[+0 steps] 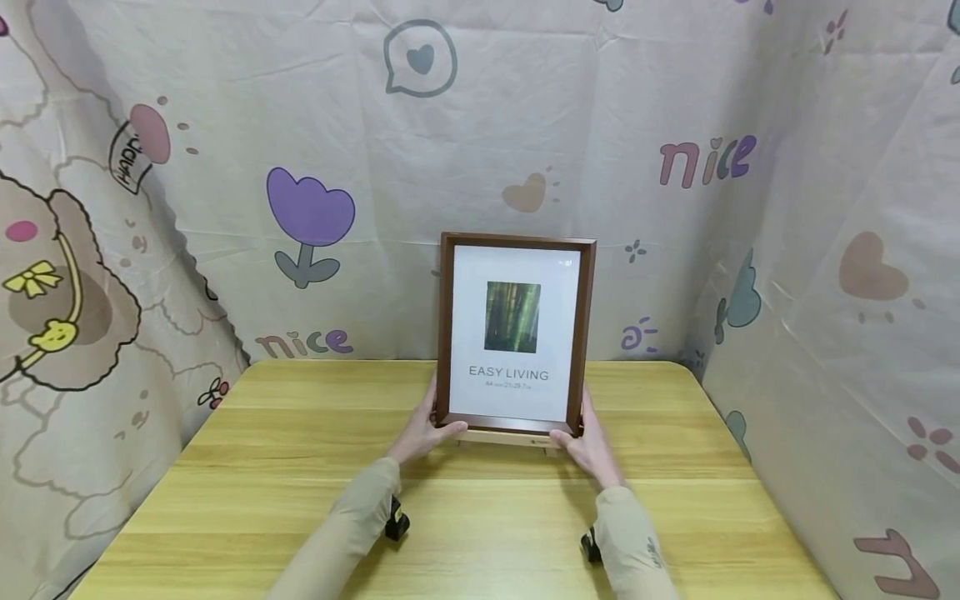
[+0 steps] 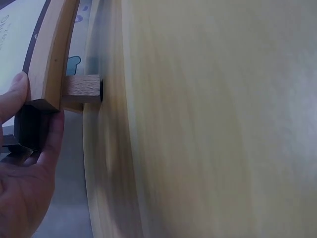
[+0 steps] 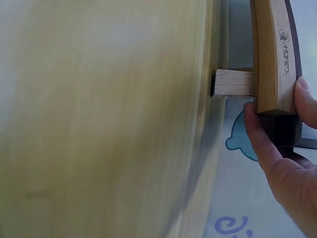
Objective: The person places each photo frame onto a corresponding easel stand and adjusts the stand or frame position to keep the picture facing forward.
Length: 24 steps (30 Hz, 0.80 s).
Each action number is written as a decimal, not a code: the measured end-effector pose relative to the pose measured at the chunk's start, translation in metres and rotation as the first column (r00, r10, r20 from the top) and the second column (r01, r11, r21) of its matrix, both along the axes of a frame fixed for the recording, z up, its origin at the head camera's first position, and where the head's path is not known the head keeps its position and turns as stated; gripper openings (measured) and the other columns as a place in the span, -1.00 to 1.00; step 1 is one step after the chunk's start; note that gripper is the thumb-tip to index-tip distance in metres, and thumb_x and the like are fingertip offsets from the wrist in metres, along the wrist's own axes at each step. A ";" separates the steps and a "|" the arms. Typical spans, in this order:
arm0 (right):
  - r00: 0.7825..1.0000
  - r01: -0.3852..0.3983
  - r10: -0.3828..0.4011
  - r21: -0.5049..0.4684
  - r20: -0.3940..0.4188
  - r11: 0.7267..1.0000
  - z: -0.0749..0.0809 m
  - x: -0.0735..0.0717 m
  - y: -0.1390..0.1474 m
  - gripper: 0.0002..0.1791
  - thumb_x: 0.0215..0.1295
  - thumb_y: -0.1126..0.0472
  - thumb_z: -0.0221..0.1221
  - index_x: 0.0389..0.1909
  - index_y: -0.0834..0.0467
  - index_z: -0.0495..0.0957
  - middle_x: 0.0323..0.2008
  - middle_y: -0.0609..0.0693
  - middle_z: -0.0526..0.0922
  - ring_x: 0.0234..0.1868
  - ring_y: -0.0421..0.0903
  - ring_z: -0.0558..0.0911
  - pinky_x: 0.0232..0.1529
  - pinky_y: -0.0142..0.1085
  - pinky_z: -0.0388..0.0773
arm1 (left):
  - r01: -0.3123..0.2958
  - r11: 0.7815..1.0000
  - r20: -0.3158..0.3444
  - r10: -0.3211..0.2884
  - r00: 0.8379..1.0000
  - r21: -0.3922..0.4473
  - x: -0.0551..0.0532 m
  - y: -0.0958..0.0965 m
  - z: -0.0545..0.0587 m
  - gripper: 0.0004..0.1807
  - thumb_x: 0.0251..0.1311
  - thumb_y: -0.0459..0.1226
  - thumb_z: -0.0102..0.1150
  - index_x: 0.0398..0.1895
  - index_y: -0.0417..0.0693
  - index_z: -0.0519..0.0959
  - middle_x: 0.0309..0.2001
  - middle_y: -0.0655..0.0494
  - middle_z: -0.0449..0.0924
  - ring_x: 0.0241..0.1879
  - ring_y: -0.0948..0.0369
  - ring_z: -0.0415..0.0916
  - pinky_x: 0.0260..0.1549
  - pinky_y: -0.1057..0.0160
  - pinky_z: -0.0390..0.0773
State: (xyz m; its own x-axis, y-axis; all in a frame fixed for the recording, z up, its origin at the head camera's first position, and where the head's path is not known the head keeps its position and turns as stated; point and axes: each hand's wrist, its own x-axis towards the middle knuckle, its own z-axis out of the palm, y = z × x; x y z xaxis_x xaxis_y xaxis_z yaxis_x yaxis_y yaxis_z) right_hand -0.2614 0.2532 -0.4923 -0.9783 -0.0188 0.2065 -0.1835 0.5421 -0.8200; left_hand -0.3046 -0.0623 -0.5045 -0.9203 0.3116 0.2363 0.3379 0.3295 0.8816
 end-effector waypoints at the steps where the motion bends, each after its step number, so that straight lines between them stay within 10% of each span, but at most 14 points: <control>1: 1.000 -0.001 0.001 0.001 0.001 1.000 0.000 0.000 -0.001 0.18 0.23 0.36 0.33 0.63 0.11 -0.33 0.46 0.53 0.15 0.28 0.51 0.44 0.37 0.25 0.35 | -0.001 1.000 0.002 0.001 1.000 0.002 0.000 -0.001 0.000 0.27 0.17 -0.21 0.44 0.65 0.05 -0.39 0.61 -0.19 -0.01 0.44 -0.20 0.28 0.44 -0.19 0.30; 24: 1.000 -0.007 0.007 -0.007 0.023 1.000 0.000 -0.007 -0.025 0.19 0.21 0.36 0.34 0.64 0.06 -0.31 0.41 0.52 0.25 0.31 0.45 0.45 0.45 0.27 0.23 | -0.073 0.997 0.022 0.074 0.997 -0.025 0.005 -0.024 -0.001 0.28 0.15 -0.16 0.45 0.65 0.10 -0.37 0.63 -0.24 -0.27 0.54 -0.32 -0.04 0.42 -0.33 0.20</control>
